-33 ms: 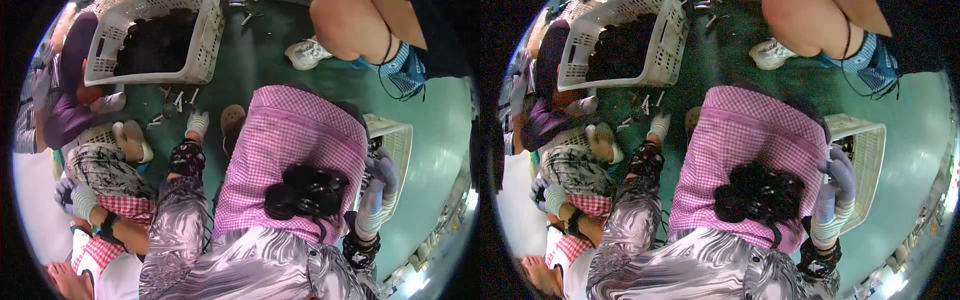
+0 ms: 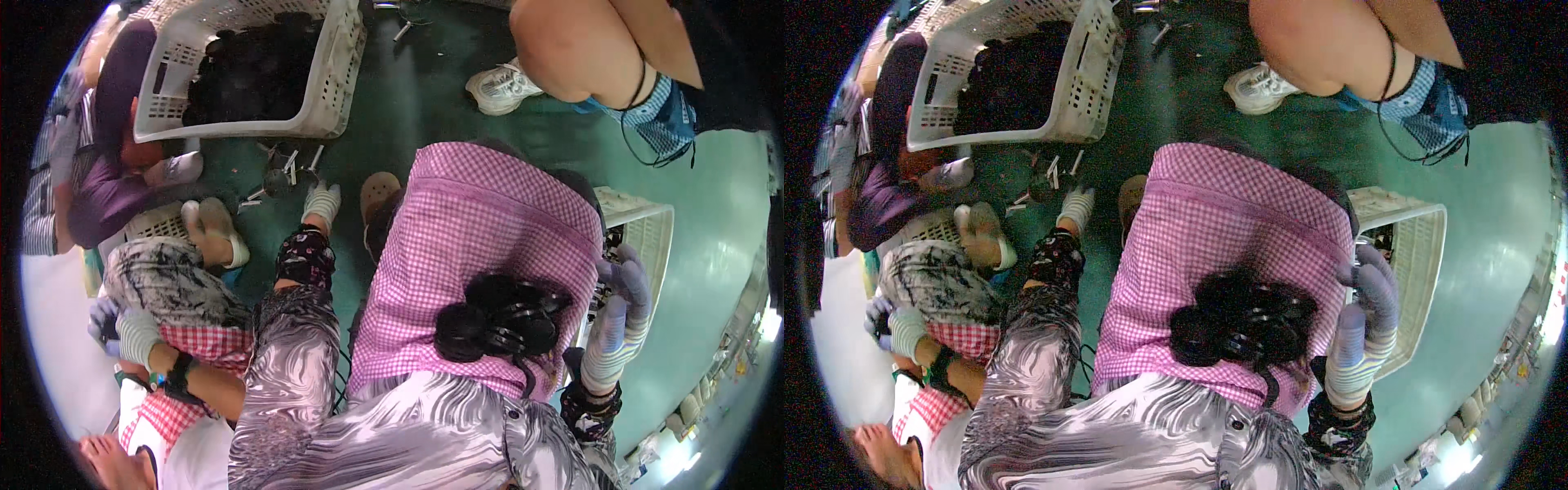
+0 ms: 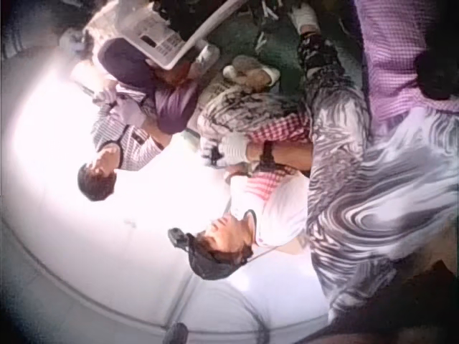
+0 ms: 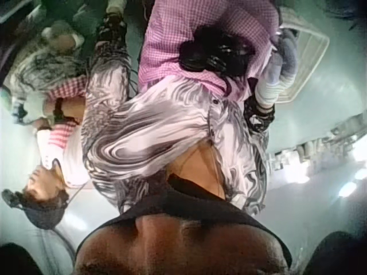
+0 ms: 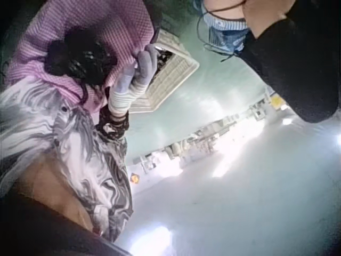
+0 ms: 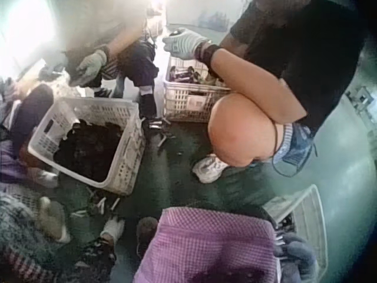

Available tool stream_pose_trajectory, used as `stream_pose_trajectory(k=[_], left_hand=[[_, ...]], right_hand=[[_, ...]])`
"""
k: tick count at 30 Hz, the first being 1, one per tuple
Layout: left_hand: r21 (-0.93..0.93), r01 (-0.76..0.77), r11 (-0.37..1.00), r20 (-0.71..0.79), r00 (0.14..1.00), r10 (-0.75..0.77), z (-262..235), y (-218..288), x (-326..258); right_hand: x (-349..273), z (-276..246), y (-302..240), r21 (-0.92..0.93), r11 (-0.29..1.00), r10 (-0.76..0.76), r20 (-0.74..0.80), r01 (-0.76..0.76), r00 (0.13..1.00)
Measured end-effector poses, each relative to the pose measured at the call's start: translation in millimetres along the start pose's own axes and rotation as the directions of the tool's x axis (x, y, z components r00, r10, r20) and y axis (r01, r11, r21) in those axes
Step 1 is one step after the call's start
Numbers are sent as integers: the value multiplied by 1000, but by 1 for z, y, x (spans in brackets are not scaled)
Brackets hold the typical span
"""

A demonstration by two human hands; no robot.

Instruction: Assembling small black plastic components by inserting metal pins and pressing them together using a small wedge tool.

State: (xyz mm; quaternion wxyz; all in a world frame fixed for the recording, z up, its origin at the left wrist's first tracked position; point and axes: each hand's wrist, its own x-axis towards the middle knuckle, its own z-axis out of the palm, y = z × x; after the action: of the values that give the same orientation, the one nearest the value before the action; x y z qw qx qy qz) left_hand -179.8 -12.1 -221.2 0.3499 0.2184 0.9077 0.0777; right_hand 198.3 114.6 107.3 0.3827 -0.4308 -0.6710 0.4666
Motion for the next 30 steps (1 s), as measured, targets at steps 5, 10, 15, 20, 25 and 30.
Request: stream_pose_trajectory(k=[5, 10, 15, 20, 25, 30], left_hand=[[401, -100, 911, 212, 977, 14, 54, -69, 61], [425, -92, 901, 188, 982, 12, 65, -80, 57], [-116, 59, 991, -193, 978, -81, 15, 5, -30], [-727, -73, 683, -279, 940, -197, -17, 17, -85], [-846, -304, 438, -263, 953, 153, -71, 68, -163], [-732, -658, 174, -311, 551, 774, -135, 141, -250]], right_hand=[[4, 7, -15, -135, 985, 104, -18, -105, 994], [10, 13, -19, -146, 981, 126, -23, -128, 992], [7, 12, -13, -154, 985, 69, -35, -73, 997], [2, 15, -15, -100, 995, 20, -18, -21, 1000], [-5, 13, -25, 117, 980, 163, 17, -163, 987], [-15, -4, -24, 329, 780, 380, 426, -531, 821]])
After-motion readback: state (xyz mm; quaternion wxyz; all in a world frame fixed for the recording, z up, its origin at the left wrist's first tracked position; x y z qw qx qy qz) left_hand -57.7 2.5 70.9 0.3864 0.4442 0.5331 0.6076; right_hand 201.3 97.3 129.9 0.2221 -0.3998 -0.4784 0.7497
